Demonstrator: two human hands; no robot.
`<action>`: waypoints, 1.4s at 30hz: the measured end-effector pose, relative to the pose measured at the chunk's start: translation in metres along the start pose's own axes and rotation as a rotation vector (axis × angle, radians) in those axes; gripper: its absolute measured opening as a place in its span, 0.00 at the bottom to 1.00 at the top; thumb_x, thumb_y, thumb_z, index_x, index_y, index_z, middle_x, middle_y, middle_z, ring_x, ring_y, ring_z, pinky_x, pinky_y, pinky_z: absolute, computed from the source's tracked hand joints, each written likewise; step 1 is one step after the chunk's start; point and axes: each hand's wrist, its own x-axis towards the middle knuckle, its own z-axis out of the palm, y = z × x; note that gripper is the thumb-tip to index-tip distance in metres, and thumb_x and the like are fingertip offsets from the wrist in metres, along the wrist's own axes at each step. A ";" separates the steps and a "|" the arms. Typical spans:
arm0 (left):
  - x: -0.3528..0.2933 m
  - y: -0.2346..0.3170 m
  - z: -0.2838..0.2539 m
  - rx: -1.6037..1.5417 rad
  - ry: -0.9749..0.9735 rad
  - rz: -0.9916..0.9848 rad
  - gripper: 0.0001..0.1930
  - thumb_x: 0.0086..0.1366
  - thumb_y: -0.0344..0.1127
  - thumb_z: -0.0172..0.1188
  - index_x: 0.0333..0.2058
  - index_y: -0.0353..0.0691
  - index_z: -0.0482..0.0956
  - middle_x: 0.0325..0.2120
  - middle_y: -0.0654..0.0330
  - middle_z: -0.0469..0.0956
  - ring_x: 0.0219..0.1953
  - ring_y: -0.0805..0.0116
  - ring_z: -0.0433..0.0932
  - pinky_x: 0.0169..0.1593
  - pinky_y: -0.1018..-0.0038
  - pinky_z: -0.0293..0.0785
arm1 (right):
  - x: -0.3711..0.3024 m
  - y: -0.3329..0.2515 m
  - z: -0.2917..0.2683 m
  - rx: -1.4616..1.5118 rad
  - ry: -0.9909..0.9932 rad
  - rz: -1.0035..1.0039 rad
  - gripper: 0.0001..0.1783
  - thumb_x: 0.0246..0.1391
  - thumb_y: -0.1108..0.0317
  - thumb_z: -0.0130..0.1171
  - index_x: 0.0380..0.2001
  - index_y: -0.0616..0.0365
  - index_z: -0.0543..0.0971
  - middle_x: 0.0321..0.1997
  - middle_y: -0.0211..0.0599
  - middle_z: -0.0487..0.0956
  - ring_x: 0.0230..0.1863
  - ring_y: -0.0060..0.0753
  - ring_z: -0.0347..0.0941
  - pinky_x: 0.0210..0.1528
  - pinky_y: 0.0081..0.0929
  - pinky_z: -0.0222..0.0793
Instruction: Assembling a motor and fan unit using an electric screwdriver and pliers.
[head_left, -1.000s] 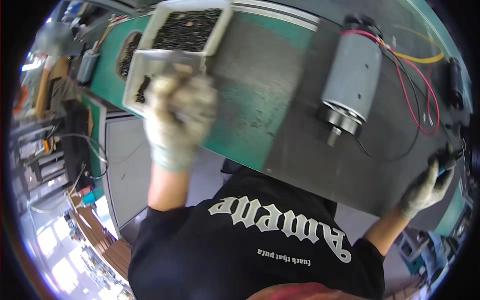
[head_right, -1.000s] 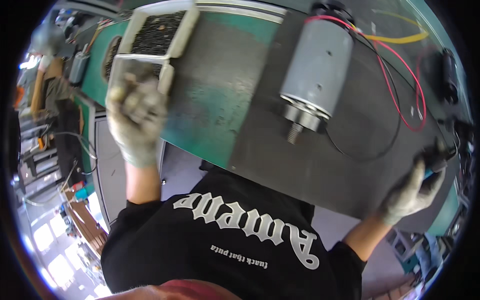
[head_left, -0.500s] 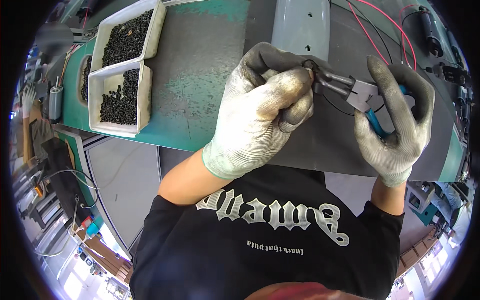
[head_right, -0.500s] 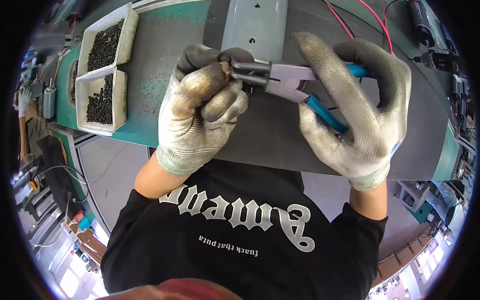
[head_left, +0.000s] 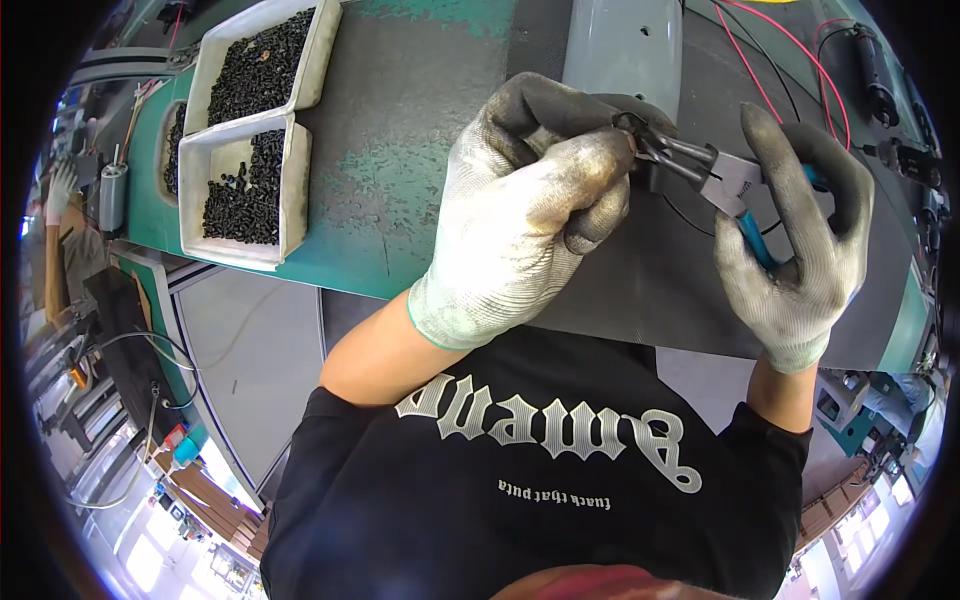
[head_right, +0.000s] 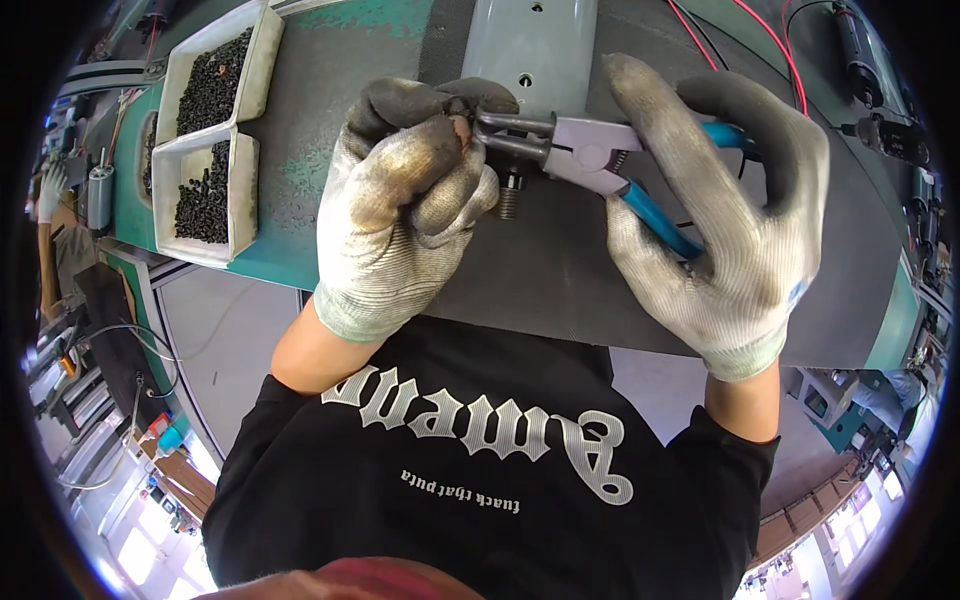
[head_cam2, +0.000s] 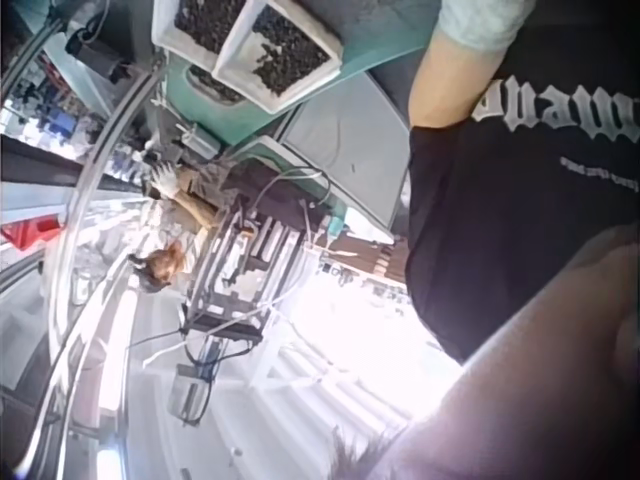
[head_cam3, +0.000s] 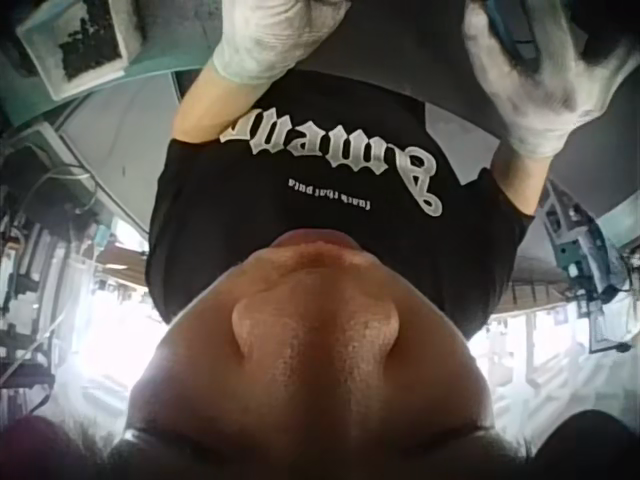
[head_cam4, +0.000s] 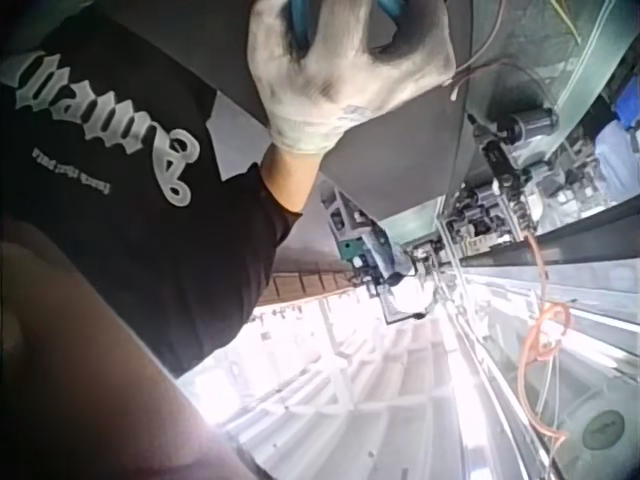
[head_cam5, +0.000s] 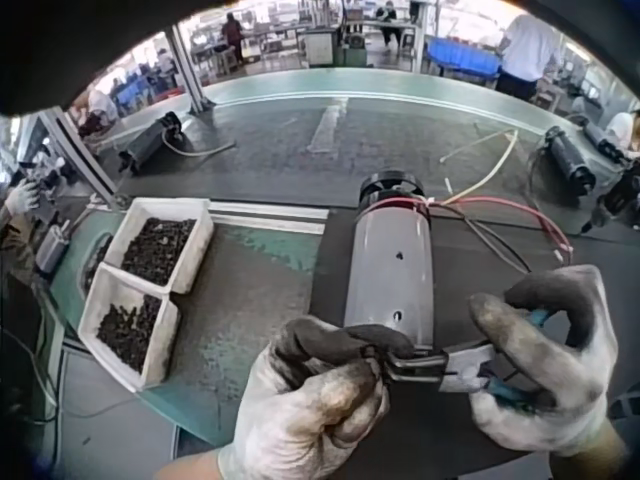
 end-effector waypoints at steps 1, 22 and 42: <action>0.000 0.000 0.000 0.019 -0.004 0.018 0.08 0.64 0.22 0.52 0.40 0.42 0.74 0.41 0.44 0.77 0.14 0.82 0.63 0.23 0.82 0.65 | 0.002 -0.001 0.000 0.003 -0.020 0.010 0.29 0.37 0.67 0.66 0.48 0.57 0.81 0.44 0.41 0.77 0.45 0.38 0.73 0.48 0.33 0.72; 0.130 0.041 0.008 1.665 0.192 0.060 0.36 0.62 0.61 0.49 0.44 0.25 0.76 0.44 0.31 0.75 0.52 0.39 0.73 0.56 0.58 0.68 | 0.047 0.127 0.073 1.722 -0.437 1.106 0.10 0.53 0.65 0.54 0.35 0.57 0.76 0.26 0.37 0.77 0.24 0.33 0.73 0.34 0.34 0.72; 0.021 0.046 0.058 1.007 -0.622 0.940 0.55 0.28 0.43 0.84 0.56 0.30 0.62 0.47 0.46 0.73 0.51 0.60 0.74 0.54 0.65 0.71 | 0.051 -0.002 -0.127 0.151 -0.217 -0.001 0.31 0.26 0.75 0.51 0.44 0.70 0.78 0.36 0.44 0.75 0.36 0.33 0.73 0.41 0.28 0.68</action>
